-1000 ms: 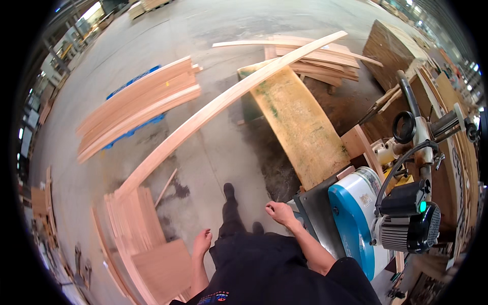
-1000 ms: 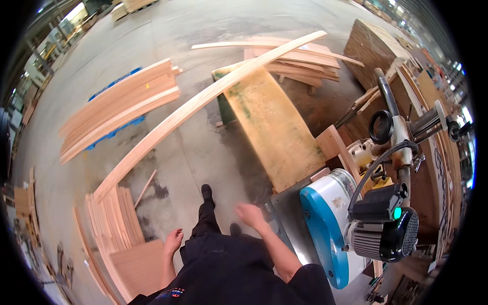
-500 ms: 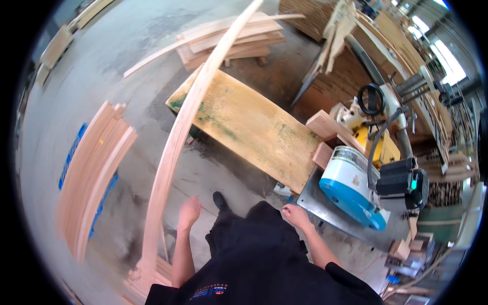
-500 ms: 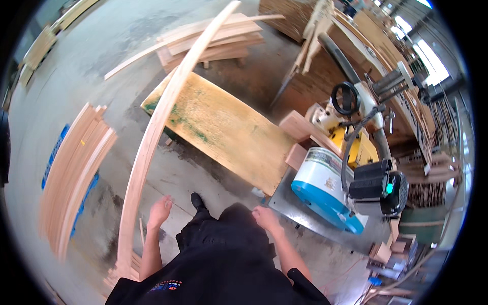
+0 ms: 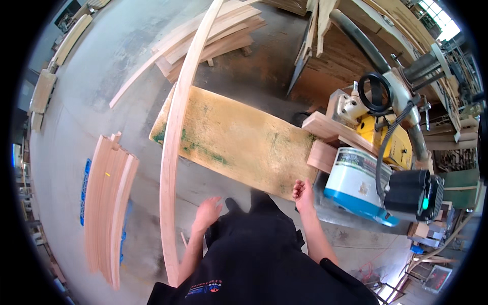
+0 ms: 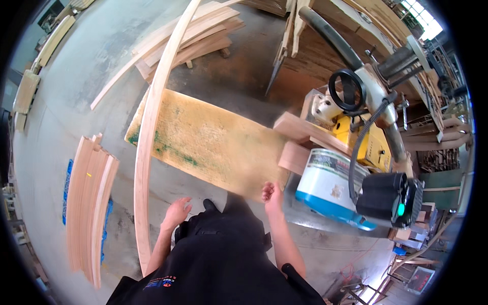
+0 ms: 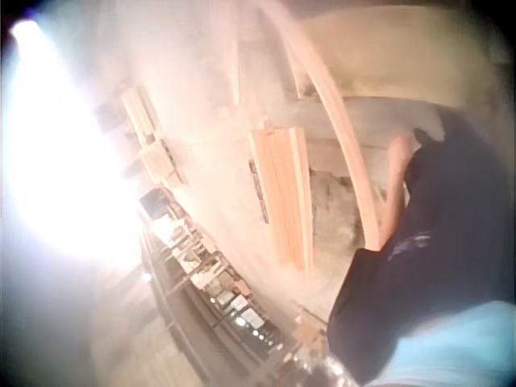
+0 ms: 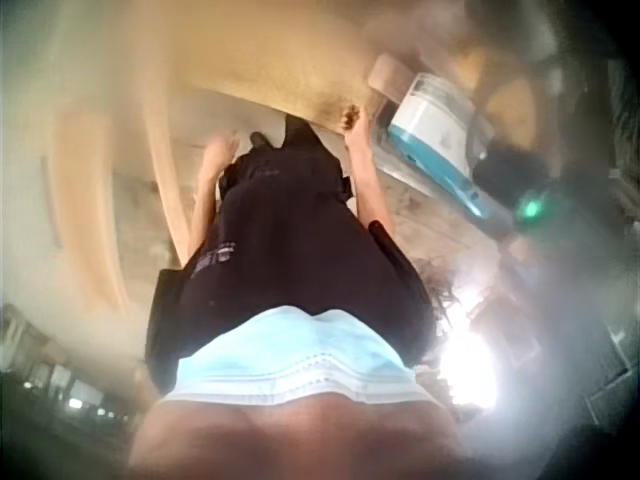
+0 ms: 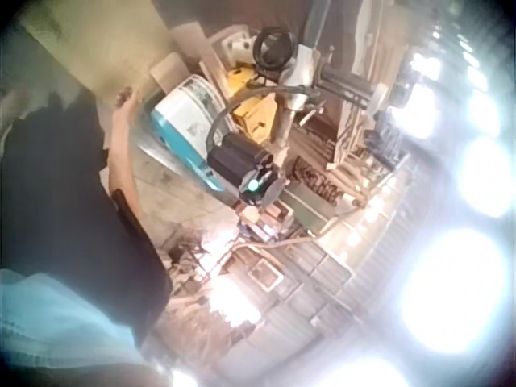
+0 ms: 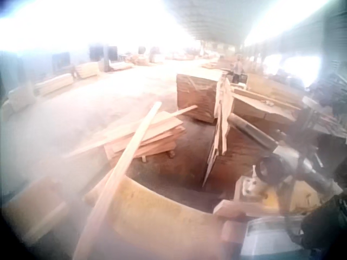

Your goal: The person repeatedly picks up wooden planks, runs them through a stationary spindle sander, and stacks the finished pieces. They handle each plank one at a time, flipping and repositioning as needed, then place the processed planks into a growing stack on the workbench.

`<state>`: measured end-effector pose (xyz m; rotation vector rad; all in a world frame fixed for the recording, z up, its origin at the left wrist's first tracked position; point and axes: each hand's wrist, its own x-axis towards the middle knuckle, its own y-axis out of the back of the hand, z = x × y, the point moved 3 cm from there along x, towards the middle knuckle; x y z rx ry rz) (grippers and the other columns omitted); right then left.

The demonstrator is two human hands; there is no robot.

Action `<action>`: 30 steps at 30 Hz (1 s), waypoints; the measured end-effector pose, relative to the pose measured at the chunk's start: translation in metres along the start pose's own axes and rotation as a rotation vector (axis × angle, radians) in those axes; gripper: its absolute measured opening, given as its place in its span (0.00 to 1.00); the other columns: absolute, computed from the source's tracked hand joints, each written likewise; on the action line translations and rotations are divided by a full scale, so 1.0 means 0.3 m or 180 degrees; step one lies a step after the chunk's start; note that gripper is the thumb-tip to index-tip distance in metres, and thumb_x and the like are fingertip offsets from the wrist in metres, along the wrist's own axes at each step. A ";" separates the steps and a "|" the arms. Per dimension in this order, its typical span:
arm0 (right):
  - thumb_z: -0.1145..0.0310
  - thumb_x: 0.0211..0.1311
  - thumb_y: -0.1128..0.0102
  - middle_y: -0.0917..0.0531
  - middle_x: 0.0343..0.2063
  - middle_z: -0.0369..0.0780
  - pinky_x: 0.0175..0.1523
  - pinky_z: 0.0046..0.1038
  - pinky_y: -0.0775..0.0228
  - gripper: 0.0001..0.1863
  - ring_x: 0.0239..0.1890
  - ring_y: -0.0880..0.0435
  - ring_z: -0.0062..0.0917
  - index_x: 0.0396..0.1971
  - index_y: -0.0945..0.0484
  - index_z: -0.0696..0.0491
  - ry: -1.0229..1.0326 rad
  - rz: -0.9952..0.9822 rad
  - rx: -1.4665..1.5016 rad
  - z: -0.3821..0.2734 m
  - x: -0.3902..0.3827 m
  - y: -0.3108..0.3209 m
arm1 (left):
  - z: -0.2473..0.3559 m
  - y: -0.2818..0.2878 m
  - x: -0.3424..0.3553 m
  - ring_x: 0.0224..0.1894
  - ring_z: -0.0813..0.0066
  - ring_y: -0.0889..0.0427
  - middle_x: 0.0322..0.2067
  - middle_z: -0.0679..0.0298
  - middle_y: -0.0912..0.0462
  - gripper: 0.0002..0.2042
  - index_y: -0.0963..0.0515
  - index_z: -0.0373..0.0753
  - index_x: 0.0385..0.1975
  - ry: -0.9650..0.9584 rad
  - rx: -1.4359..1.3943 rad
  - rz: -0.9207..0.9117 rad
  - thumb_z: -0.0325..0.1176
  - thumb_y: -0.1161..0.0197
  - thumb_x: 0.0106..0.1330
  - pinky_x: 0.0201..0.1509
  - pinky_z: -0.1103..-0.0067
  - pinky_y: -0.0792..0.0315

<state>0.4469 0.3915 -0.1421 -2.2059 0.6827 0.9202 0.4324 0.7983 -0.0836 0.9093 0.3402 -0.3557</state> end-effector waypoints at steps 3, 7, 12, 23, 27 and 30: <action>0.43 0.73 0.50 0.21 0.21 0.35 0.22 0.22 0.40 0.25 0.20 0.26 0.21 0.31 0.22 0.51 -0.0160 0.0295 0.0289 -0.073 0.133 -0.091 | 0.051 0.049 0.021 0.56 0.47 0.22 0.52 0.51 0.18 0.19 0.23 0.40 0.57 0.0330 -0.0219 0.0003 0.39 0.42 0.69 0.59 0.61 0.27; 0.40 0.71 0.48 0.21 0.20 0.35 0.20 0.21 0.41 0.27 0.18 0.27 0.20 0.29 0.23 0.50 -0.0197 0.0543 0.0015 -0.180 0.188 -0.139 | 0.108 0.098 0.093 0.55 0.47 0.21 0.52 0.50 0.18 0.19 0.23 0.41 0.57 0.0537 -0.0029 -0.0161 0.39 0.42 0.69 0.58 0.61 0.26; 0.39 0.71 0.49 0.21 0.18 0.35 0.17 0.22 0.44 0.27 0.14 0.29 0.20 0.27 0.23 0.49 -0.0413 0.1021 -0.0116 -0.171 0.193 -0.043 | 0.134 0.142 0.250 0.53 0.47 0.20 0.51 0.50 0.18 0.18 0.23 0.40 0.56 0.0144 0.0258 -0.0205 0.39 0.42 0.69 0.57 0.61 0.26; 0.56 0.73 0.46 0.20 0.17 0.37 0.13 0.20 0.45 0.18 0.11 0.30 0.17 0.26 0.25 0.52 0.0645 0.1646 -0.0325 -0.179 0.231 -0.055 | 0.254 0.276 0.513 0.52 0.48 0.21 0.49 0.50 0.18 0.18 0.24 0.39 0.57 -0.0538 0.0468 -0.0513 0.38 0.43 0.69 0.56 0.59 0.26; 0.61 0.74 0.48 0.20 0.17 0.38 0.13 0.21 0.45 0.15 0.12 0.29 0.17 0.27 0.25 0.53 0.0703 0.1623 -0.0457 -0.172 0.246 -0.085 | 0.190 0.295 0.516 0.53 0.47 0.21 0.50 0.49 0.18 0.19 0.24 0.40 0.57 -0.0649 0.0348 -0.0448 0.38 0.43 0.69 0.55 0.59 0.26; 0.62 0.74 0.49 0.20 0.17 0.38 0.13 0.21 0.45 0.15 0.12 0.29 0.18 0.27 0.25 0.52 0.0672 0.1554 -0.0541 -0.162 0.252 -0.106 | 0.138 0.292 0.495 0.53 0.47 0.21 0.50 0.48 0.18 0.19 0.24 0.40 0.57 -0.0527 0.0439 -0.0490 0.38 0.42 0.69 0.56 0.59 0.26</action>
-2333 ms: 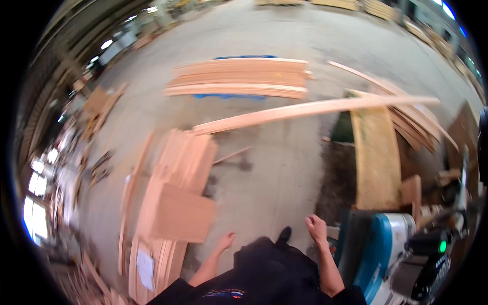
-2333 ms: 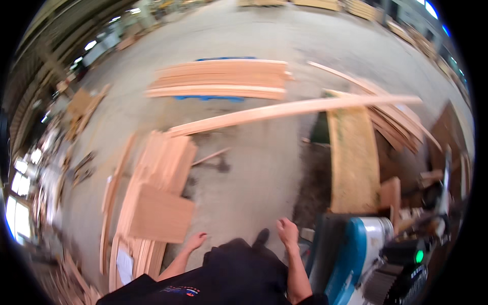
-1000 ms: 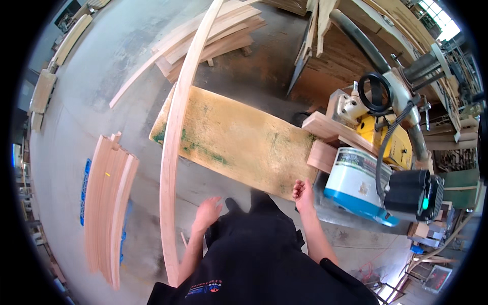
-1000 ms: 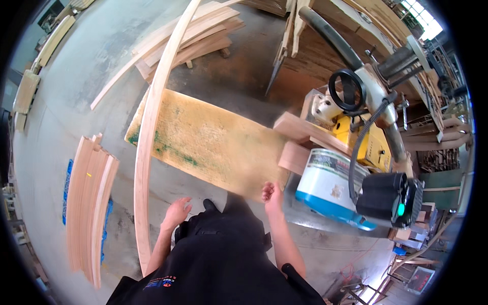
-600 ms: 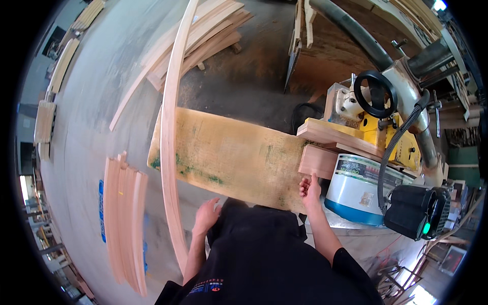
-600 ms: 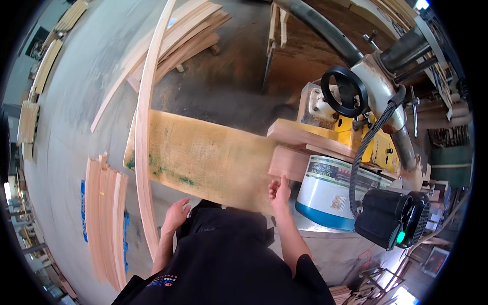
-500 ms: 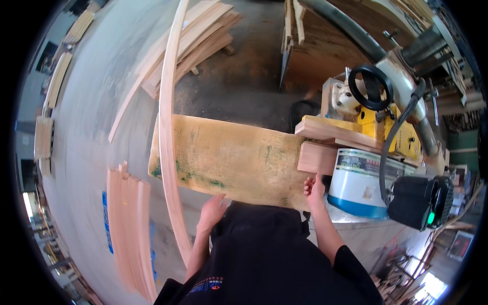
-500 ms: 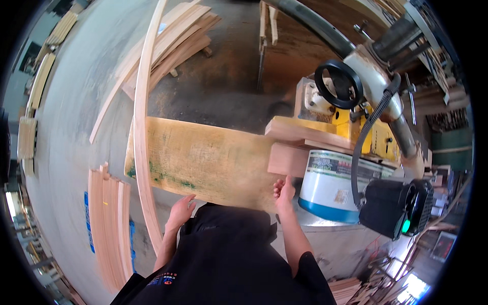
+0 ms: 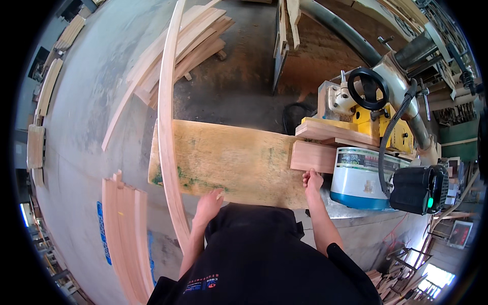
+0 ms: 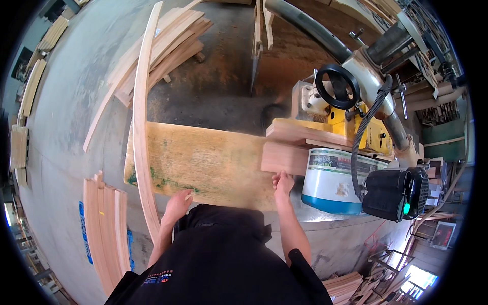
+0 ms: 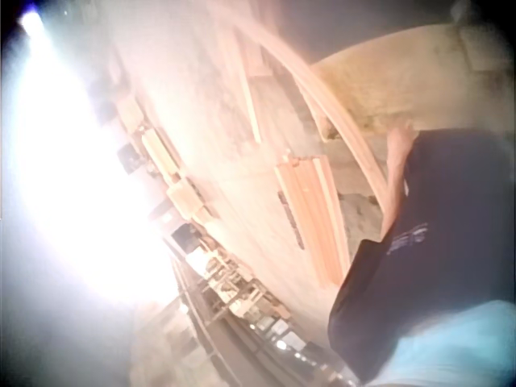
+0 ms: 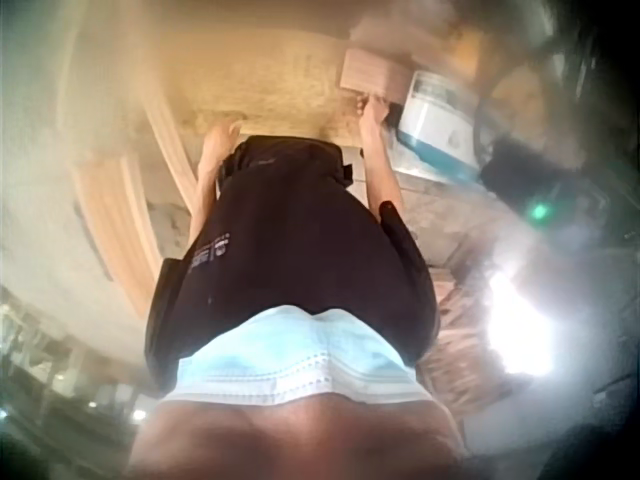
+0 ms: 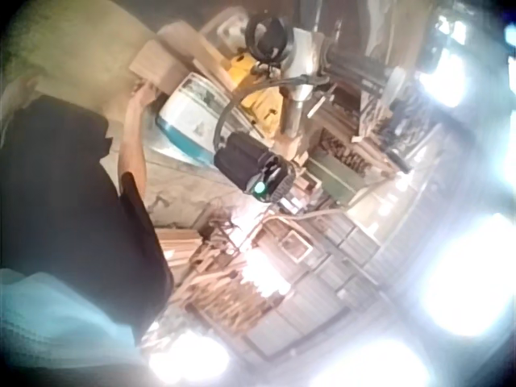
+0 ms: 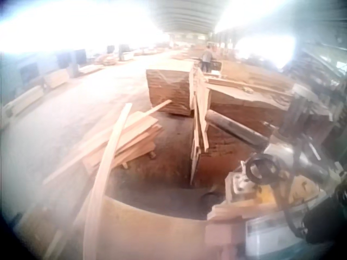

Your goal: The person repeatedly picks up wooden planks, runs them through a stationary spindle sander, and stacks the finished pieces. They handle each plank one at a time, flipping and repositioning as needed, then place the processed planks into a growing stack on the workbench.

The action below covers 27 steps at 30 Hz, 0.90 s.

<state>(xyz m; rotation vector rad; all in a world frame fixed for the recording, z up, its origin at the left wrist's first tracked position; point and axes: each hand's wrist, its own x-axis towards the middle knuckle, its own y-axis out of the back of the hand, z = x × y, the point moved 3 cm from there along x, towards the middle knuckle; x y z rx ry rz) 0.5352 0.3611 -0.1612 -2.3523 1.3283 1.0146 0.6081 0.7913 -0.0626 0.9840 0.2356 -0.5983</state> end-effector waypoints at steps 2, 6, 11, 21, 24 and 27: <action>0.61 0.75 0.49 0.21 0.17 0.37 0.13 0.21 0.46 0.15 0.13 0.30 0.18 0.27 0.25 0.51 -0.0019 -0.0037 -0.0012 0.011 -0.003 -0.010 | -0.011 -0.018 -0.025 0.53 0.46 0.21 0.50 0.47 0.18 0.19 0.24 0.40 0.57 0.0127 -0.0014 0.0012 0.37 0.41 0.68 0.56 0.59 0.26; 0.56 0.76 0.49 0.20 0.18 0.36 0.15 0.21 0.45 0.16 0.13 0.30 0.18 0.28 0.24 0.49 -0.0249 -0.0130 0.0061 0.037 -0.005 -0.031 | -0.018 -0.040 -0.049 0.54 0.46 0.21 0.49 0.47 0.18 0.19 0.23 0.40 0.56 0.0159 -0.0092 -0.0013 0.37 0.40 0.67 0.57 0.59 0.26; 0.49 0.73 0.45 0.19 0.22 0.36 0.19 0.20 0.42 0.19 0.17 0.27 0.19 0.30 0.22 0.48 -0.1030 -0.0913 0.0286 0.045 -0.013 -0.001 | 0.000 -0.022 -0.054 0.54 0.47 0.21 0.49 0.48 0.18 0.19 0.22 0.40 0.55 0.0213 -0.0114 -0.0006 0.37 0.40 0.66 0.57 0.59 0.26; 0.59 0.61 0.31 0.16 0.27 0.38 0.33 0.27 0.25 0.16 0.27 0.18 0.26 0.40 0.20 0.56 0.1491 -0.0884 -0.2226 -0.132 -0.027 0.092 | 0.012 -0.020 -0.035 0.53 0.49 0.20 0.48 0.49 0.17 0.18 0.22 0.39 0.54 -0.0058 -0.0041 0.0151 0.39 0.43 0.68 0.58 0.59 0.27; 0.60 0.53 0.27 0.16 0.38 0.45 0.48 0.35 0.23 0.25 0.41 0.17 0.39 0.48 0.22 0.57 0.2248 -0.0777 -0.3365 -0.216 -0.088 0.055 | 0.017 -0.033 -0.034 0.53 0.49 0.20 0.48 0.48 0.17 0.18 0.22 0.38 0.54 -0.0122 -0.0021 0.0132 0.39 0.43 0.68 0.58 0.59 0.27; 0.58 0.48 0.25 0.19 0.50 0.50 0.60 0.41 0.29 0.34 0.55 0.23 0.46 0.55 0.26 0.55 0.2654 -0.0775 -0.4097 -0.328 -0.167 0.023 | 0.021 -0.037 -0.036 0.54 0.49 0.20 0.48 0.48 0.17 0.18 0.22 0.37 0.53 -0.0196 -0.0089 0.0171 0.39 0.43 0.68 0.58 0.60 0.27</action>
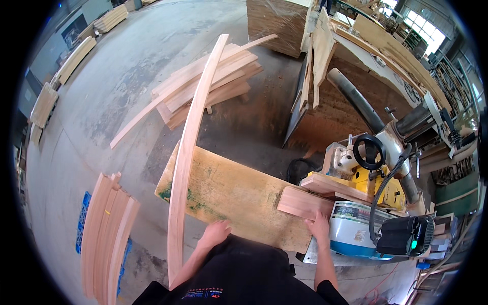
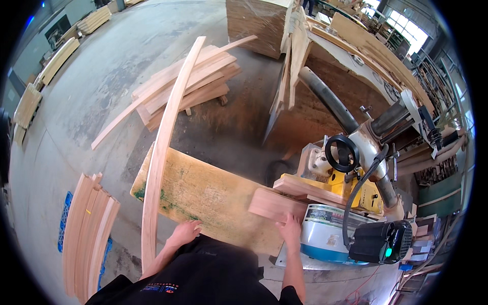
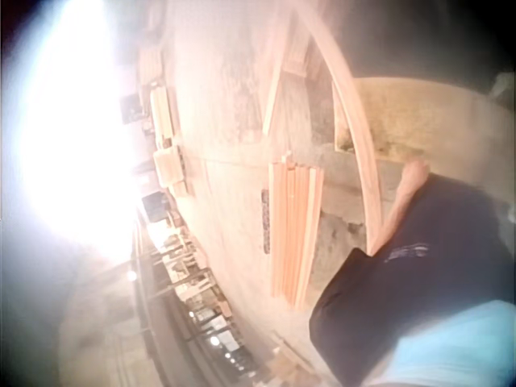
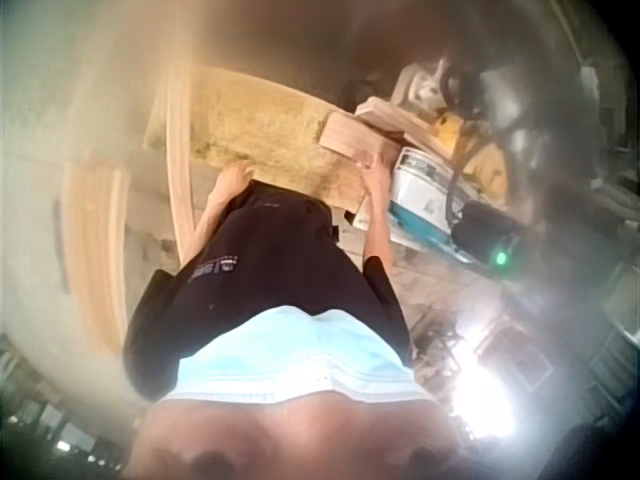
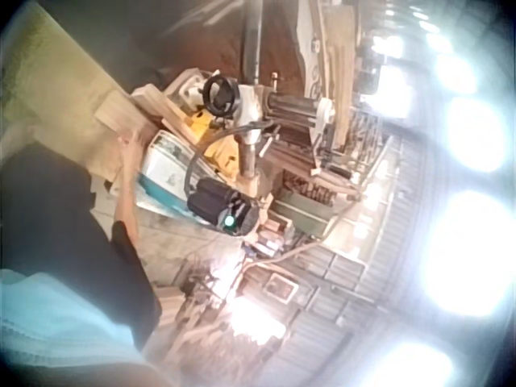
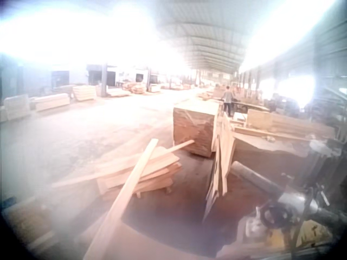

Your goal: The person repeatedly picks up wooden planks, runs them through a stationary spindle sander, and stacks the finished pieces. They handle each plank one at a time, flipping and repositioning as needed, then place the processed planks into a growing stack on the workbench.

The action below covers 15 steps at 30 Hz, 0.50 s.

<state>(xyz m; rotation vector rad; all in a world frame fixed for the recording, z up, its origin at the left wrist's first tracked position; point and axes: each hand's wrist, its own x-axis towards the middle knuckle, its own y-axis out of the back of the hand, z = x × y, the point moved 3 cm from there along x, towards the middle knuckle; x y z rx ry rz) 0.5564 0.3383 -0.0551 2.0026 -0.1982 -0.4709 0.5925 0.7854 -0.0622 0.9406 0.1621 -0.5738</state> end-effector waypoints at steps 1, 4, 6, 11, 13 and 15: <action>0.57 0.47 0.25 0.21 0.54 0.51 0.64 0.43 0.32 0.36 0.59 0.25 0.47 0.58 0.27 0.54 0.0107 -0.0023 -0.0161 -0.009 0.010 0.020 | -0.001 -0.002 0.000 0.54 0.49 0.20 0.48 0.48 0.17 0.18 0.22 0.37 0.53 -0.0003 -0.0004 0.0008 0.39 0.43 0.68 0.58 0.60 0.27; 0.56 0.45 0.22 0.24 0.58 0.50 0.68 0.43 0.36 0.45 0.63 0.29 0.47 0.65 0.33 0.52 0.0236 -0.0083 -0.0249 0.009 0.047 0.049 | -0.004 -0.003 -0.007 0.55 0.50 0.21 0.49 0.49 0.17 0.18 0.22 0.37 0.53 -0.0001 0.0007 0.0004 0.39 0.44 0.68 0.59 0.60 0.27; 0.56 0.44 0.22 0.28 0.63 0.49 0.70 0.46 0.38 0.49 0.66 0.32 0.46 0.68 0.37 0.52 0.0300 -0.0202 -0.0578 0.015 0.062 0.048 | 0.002 0.005 -0.008 0.55 0.50 0.21 0.49 0.49 0.17 0.18 0.22 0.38 0.54 0.0021 0.0030 -0.0011 0.39 0.44 0.68 0.59 0.60 0.28; 0.55 0.43 0.20 0.43 0.73 0.45 0.72 0.53 0.43 0.59 0.74 0.43 0.43 0.74 0.48 0.49 0.0351 -0.0648 -0.1120 -0.023 0.084 0.050 | -0.016 -0.001 -0.023 0.56 0.50 0.21 0.50 0.50 0.17 0.19 0.22 0.40 0.55 0.0066 0.0016 -0.0011 0.39 0.44 0.69 0.61 0.60 0.29; 0.55 0.42 0.20 0.47 0.75 0.44 0.73 0.55 0.44 0.61 0.76 0.46 0.43 0.74 0.51 0.49 0.0364 -0.0676 -0.1195 -0.030 0.089 0.049 | -0.031 -0.013 -0.027 0.56 0.50 0.21 0.50 0.50 0.17 0.19 0.23 0.40 0.56 0.0026 0.0020 0.0079 0.40 0.44 0.69 0.61 0.60 0.29; 0.56 0.41 0.19 0.47 0.75 0.44 0.73 0.55 0.45 0.62 0.76 0.47 0.44 0.75 0.51 0.48 0.0392 -0.0655 -0.1235 -0.028 0.095 0.046 | -0.033 -0.011 -0.033 0.56 0.49 0.21 0.50 0.50 0.17 0.19 0.23 0.40 0.56 0.0022 0.0027 0.0109 0.40 0.44 0.69 0.61 0.60 0.29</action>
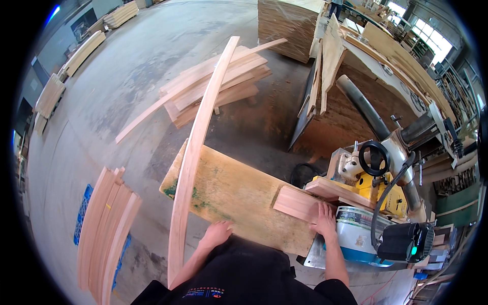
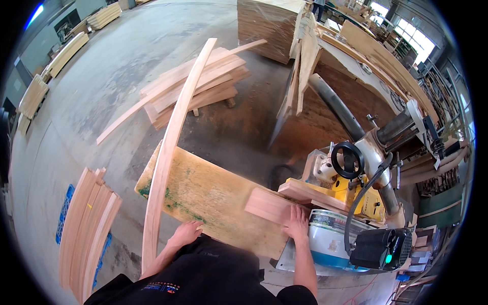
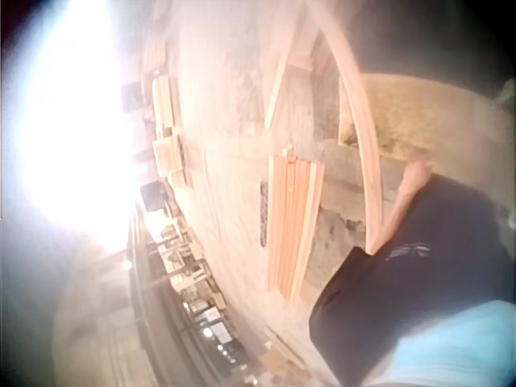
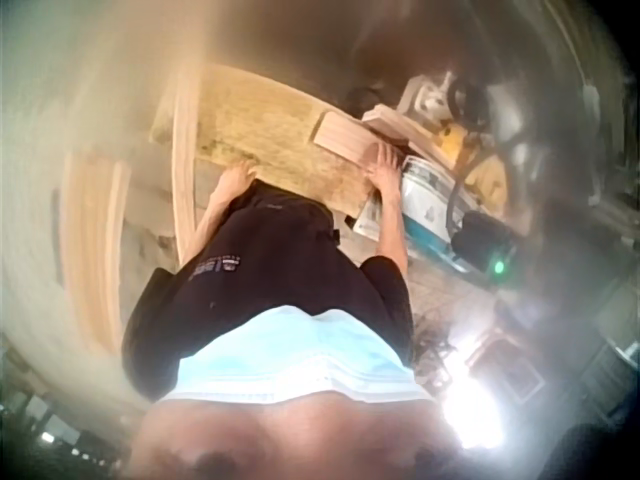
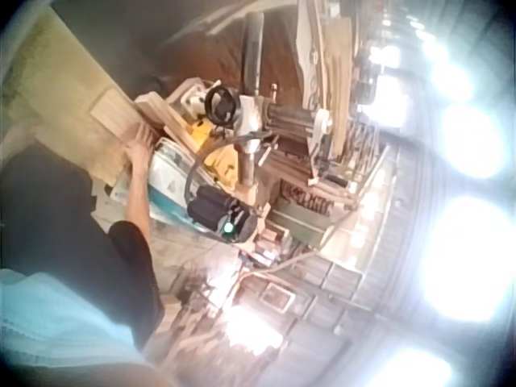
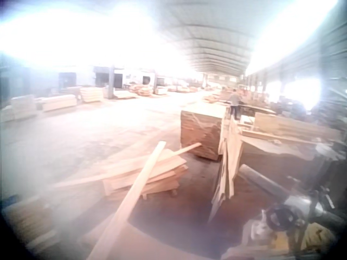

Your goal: The person repeatedly picks up wooden planks, runs them through a stationary spindle sander, and stacks the finished pieces. They handle each plank one at a time, flipping and repositioning as needed, then place the processed planks into a growing stack on the workbench.

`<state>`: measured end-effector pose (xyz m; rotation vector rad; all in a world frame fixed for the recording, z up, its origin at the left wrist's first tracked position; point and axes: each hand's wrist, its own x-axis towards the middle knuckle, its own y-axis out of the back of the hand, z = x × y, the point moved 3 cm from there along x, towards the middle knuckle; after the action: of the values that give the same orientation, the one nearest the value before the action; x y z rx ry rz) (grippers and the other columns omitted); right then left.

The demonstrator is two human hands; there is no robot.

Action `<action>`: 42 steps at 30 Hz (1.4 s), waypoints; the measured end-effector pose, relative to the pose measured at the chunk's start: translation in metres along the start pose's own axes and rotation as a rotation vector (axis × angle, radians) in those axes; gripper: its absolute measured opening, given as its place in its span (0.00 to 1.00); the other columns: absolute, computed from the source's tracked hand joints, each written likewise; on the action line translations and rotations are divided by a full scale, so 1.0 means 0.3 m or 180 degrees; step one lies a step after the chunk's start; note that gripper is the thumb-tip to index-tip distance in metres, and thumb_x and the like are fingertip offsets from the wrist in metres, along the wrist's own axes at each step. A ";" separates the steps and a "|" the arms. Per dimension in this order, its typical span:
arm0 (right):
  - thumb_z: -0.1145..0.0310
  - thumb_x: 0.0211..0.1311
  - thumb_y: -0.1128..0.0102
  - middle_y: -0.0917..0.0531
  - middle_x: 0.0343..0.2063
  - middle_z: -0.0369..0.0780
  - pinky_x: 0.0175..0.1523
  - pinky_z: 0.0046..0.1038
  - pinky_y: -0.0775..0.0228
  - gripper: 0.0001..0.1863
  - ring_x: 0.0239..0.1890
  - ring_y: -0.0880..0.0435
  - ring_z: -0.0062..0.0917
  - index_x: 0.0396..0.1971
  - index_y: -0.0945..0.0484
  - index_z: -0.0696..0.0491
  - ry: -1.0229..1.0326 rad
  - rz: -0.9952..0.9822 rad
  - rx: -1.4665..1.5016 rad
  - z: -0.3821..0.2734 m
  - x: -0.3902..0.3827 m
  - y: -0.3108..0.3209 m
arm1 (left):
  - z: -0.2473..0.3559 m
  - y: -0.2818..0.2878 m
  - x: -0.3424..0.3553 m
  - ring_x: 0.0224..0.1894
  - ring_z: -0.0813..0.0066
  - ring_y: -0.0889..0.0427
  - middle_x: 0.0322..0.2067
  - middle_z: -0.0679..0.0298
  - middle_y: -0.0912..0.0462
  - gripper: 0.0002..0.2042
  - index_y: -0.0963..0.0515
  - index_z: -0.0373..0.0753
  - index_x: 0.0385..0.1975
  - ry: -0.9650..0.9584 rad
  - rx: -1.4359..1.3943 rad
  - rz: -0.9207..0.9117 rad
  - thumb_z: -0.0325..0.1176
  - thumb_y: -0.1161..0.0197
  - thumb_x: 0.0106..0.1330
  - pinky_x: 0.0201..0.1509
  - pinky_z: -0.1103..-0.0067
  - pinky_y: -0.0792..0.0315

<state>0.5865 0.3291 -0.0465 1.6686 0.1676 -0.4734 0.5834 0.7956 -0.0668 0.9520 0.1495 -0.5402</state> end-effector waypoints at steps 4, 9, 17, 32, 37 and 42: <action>0.58 0.37 0.17 0.47 0.75 0.43 0.74 0.54 0.45 0.64 0.76 0.48 0.45 0.75 0.51 0.48 0.0146 -0.0026 -0.0076 0.008 0.011 0.008 | -0.004 0.001 -0.005 0.55 0.49 0.21 0.50 0.50 0.17 0.19 0.22 0.39 0.55 0.0081 0.0008 -0.0036 0.39 0.45 0.69 0.60 0.59 0.29; 0.60 0.36 0.16 0.46 0.75 0.44 0.74 0.55 0.45 0.65 0.76 0.48 0.45 0.75 0.51 0.46 0.0330 -0.0073 -0.0175 -0.005 0.026 0.031 | -0.004 0.012 -0.027 0.54 0.49 0.20 0.50 0.49 0.17 0.18 0.22 0.39 0.54 0.0103 -0.0029 0.0043 0.38 0.45 0.68 0.59 0.59 0.28; 0.59 0.38 0.18 0.45 0.74 0.45 0.73 0.54 0.45 0.63 0.75 0.45 0.46 0.75 0.51 0.46 0.0516 -0.0061 -0.0127 -0.037 0.073 0.017 | 0.000 0.021 -0.026 0.54 0.49 0.20 0.49 0.49 0.17 0.18 0.22 0.38 0.54 0.0171 0.0003 -0.0011 0.38 0.45 0.67 0.58 0.60 0.28; 0.55 0.40 0.18 0.42 0.71 0.48 0.73 0.54 0.44 0.62 0.72 0.42 0.49 0.74 0.50 0.49 0.0808 0.0098 -0.0341 -0.137 0.111 -0.017 | -0.019 0.013 -0.019 0.55 0.50 0.20 0.50 0.49 0.17 0.20 0.24 0.41 0.58 0.0222 0.0120 -0.0205 0.42 0.45 0.70 0.59 0.60 0.27; 0.53 0.36 0.17 0.42 0.70 0.49 0.72 0.52 0.44 0.65 0.71 0.41 0.49 0.74 0.51 0.49 0.0961 0.0229 -0.0388 -0.147 0.135 -0.073 | -0.016 0.003 -0.020 0.53 0.49 0.19 0.49 0.49 0.17 0.19 0.22 0.40 0.55 0.0098 -0.0007 -0.0078 0.41 0.44 0.69 0.58 0.59 0.27; 0.50 0.38 0.18 0.40 0.69 0.49 0.72 0.52 0.44 0.64 0.71 0.40 0.49 0.74 0.50 0.50 0.1152 0.0255 -0.0558 -0.205 0.123 -0.095 | 0.003 -0.006 -0.004 0.53 0.47 0.20 0.48 0.47 0.17 0.18 0.23 0.39 0.54 0.0031 -0.0247 -0.0002 0.40 0.43 0.68 0.57 0.58 0.27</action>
<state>0.6220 0.3875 -0.0821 1.5695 0.3954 -0.0891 0.5813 0.7946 -0.0672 0.8790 0.1784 -0.5266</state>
